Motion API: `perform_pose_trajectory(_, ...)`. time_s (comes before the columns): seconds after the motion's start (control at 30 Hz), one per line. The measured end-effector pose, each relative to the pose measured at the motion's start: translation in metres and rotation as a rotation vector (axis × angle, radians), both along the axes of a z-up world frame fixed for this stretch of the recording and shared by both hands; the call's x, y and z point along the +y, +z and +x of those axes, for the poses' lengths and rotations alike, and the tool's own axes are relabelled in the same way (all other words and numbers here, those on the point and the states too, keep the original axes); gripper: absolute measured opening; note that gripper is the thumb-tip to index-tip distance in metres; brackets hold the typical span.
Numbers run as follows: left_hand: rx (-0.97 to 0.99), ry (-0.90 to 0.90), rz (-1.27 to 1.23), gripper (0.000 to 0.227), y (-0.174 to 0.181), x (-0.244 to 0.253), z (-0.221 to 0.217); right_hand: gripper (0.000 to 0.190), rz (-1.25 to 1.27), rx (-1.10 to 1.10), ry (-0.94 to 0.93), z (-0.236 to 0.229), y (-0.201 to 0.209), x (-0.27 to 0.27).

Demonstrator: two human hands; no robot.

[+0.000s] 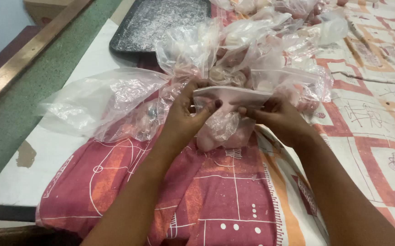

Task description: The recorder is sealing small plastic bags containing small pink objects (likely candles) and placing them into a cardboard box on the floor.

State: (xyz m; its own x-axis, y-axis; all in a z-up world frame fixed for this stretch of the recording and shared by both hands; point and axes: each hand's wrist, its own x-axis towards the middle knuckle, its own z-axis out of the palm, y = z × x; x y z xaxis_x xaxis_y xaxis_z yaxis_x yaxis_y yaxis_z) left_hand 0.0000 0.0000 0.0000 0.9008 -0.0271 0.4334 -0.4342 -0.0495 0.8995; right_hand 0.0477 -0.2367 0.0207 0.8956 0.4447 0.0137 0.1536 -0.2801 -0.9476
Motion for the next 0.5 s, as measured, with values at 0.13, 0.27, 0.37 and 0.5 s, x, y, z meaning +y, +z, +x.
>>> perform_pose_trajectory(0.13,0.248,-0.046,0.028,0.060,0.012,-0.003,-0.008,0.029,0.076,-0.015,-0.022,0.014,-0.013,-0.011)
perform_pose_trajectory(0.27,0.294,-0.049,-0.121,0.035,-0.023,0.003,0.015,0.022,0.177,0.053,-0.011,0.022,-0.023,-0.018)
perform_pose_trajectory(0.37,0.179,-0.111,-0.148,0.016,-0.040,0.007,0.023,0.014,0.299,0.070,0.089,0.033,-0.038,-0.027)
perform_pose_trajectory(0.5,0.106,-0.141,-0.144,0.030,-0.052,0.011,0.028,0.007,0.268,0.008,0.175,0.033,-0.038,-0.030)
